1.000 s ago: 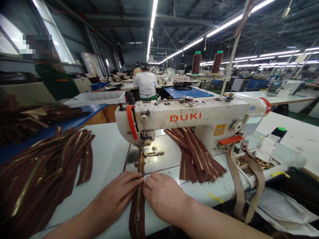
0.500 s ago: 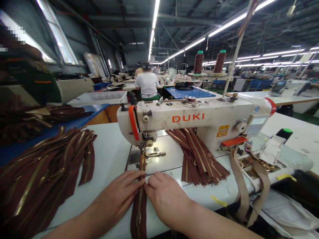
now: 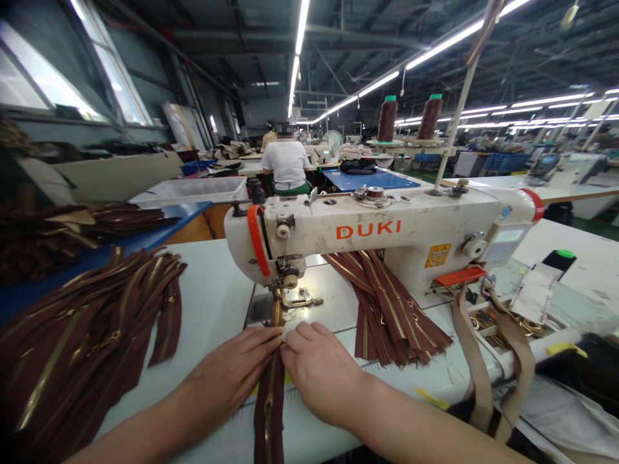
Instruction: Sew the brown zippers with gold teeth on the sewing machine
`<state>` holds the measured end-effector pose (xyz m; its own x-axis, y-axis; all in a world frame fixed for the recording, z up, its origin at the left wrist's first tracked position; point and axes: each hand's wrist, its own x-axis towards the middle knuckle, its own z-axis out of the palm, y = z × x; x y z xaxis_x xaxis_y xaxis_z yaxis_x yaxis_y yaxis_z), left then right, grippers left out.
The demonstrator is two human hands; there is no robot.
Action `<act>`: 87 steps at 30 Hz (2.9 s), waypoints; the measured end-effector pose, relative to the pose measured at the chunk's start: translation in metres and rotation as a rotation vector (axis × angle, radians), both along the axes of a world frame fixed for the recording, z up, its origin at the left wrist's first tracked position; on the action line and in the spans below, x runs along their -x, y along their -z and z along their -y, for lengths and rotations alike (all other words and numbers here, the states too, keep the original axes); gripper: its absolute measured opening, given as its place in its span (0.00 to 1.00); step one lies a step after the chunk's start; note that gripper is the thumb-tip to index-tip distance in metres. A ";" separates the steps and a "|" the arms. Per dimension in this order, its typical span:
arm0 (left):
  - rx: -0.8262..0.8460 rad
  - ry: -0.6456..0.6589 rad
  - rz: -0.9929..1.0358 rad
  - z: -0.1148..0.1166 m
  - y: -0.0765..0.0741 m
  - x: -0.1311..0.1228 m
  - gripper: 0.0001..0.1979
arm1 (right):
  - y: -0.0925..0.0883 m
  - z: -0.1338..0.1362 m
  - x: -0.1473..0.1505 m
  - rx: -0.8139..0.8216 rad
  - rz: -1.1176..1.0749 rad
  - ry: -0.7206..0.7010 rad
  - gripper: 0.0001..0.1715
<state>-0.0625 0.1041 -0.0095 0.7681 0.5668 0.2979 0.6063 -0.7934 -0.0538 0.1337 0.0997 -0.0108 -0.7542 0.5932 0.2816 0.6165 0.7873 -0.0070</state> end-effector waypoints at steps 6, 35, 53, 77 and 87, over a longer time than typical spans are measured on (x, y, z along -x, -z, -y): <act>-0.003 -0.080 0.010 -0.016 0.003 0.001 0.16 | 0.000 -0.020 0.006 -0.032 -0.001 0.018 0.05; -0.041 -0.202 0.125 -0.014 0.008 0.003 0.19 | 0.005 -0.042 0.015 0.060 -0.184 0.175 0.11; 0.313 -0.748 0.403 0.070 -0.025 0.073 0.17 | 0.023 -0.035 0.010 0.074 -0.334 0.062 0.17; 0.031 -0.990 0.123 0.011 -0.088 0.195 0.14 | 0.022 -0.033 0.012 0.065 -0.321 0.111 0.18; -0.248 -0.232 0.155 0.003 0.010 0.071 0.16 | -0.022 -0.002 -0.017 -0.048 -0.126 0.197 0.11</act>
<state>-0.1333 0.1009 -0.0192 0.5629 0.6165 0.5505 0.7843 -0.6086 -0.1205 0.1507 0.1014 0.0116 -0.5826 0.7089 0.3975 0.7548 0.6533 -0.0591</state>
